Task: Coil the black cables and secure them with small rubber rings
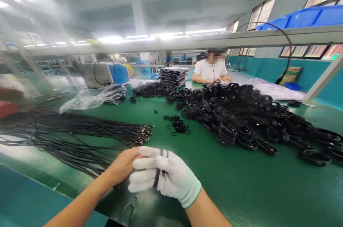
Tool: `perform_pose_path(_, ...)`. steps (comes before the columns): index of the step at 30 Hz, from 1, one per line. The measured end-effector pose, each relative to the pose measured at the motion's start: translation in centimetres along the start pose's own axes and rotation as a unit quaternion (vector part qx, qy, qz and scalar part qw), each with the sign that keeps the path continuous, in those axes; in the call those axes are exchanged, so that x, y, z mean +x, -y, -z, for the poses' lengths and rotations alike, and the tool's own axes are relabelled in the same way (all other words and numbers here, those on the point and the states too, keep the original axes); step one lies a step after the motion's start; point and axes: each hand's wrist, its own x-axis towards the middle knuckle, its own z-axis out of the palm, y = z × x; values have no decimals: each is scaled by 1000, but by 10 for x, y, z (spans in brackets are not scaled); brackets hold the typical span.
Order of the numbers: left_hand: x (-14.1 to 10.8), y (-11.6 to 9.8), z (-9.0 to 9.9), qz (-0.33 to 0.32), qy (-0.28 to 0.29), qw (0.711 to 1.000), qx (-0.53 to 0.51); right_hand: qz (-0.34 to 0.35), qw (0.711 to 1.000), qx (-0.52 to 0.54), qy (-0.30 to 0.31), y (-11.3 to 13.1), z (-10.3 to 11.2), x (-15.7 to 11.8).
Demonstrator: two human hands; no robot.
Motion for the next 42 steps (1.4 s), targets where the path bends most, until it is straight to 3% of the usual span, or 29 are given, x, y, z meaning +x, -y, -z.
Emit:
perform_pose_path(3, -21, -3, -14, 6, -12, 986, 168, 46, 996, -36, -64, 11, 0, 0)
perform_pose_path(7, -48, -36, -28, -50, -2, 969, 241, 71, 986, -77, -128, 8, 6, 3)
perform_pose_path(9, -50, -49, -23, -89, -18, 966, 244, 58, 982, -102, -152, 1, 11, 4)
perform_pose_path(11, -43, -53, -7, -120, -47, 963, 235, 13, 985, -120, -123, -8, 14, 3)
perform_pose_path(13, -30, -52, 15, -134, -53, 971, 190, -54, 990, -113, -59, -15, 15, 2)
perform_pose_path(16, -9, -44, 37, -112, 7, 994, 20, -122, 990, -65, 3, -21, 11, 0)
perform_pose_path(19, 4, -32, 32, -56, 73, 982, -163, -139, 990, -18, 23, -24, 5, 1)
perform_pose_path(21, 7, -20, 20, -34, 75, 977, -194, -117, 993, 16, 21, -23, 1, 3)
perform_pose_path(24, 3, -1, 3, -25, 15, 999, -34, -23, 999, 48, -9, -16, 0, 6)
perform_pose_path(27, -9, 5, -9, -3, -33, 991, 128, 57, 997, 15, -58, -4, 5, 7)
perform_pose_path(30, -26, -12, -23, -4, -28, 977, 211, 93, 987, -36, -123, 3, 11, 7)
perform_pose_path(33, -39, -36, -31, -48, -16, 964, 259, 88, 976, -83, -180, 1, 13, 7)
perform_pose_path(36, -41, -48, -17, -100, -46, 959, 261, 27, 969, -148, -195, -8, 13, 5)
perform_pose_path(39, -37, -46, 14, -133, -49, 966, 217, -63, 982, -147, -105, -18, 10, 1)
perform_pose_path(42, -31, -37, 37, -108, -4, 990, 85, -143, 987, -68, -29, -27, 7, 0)
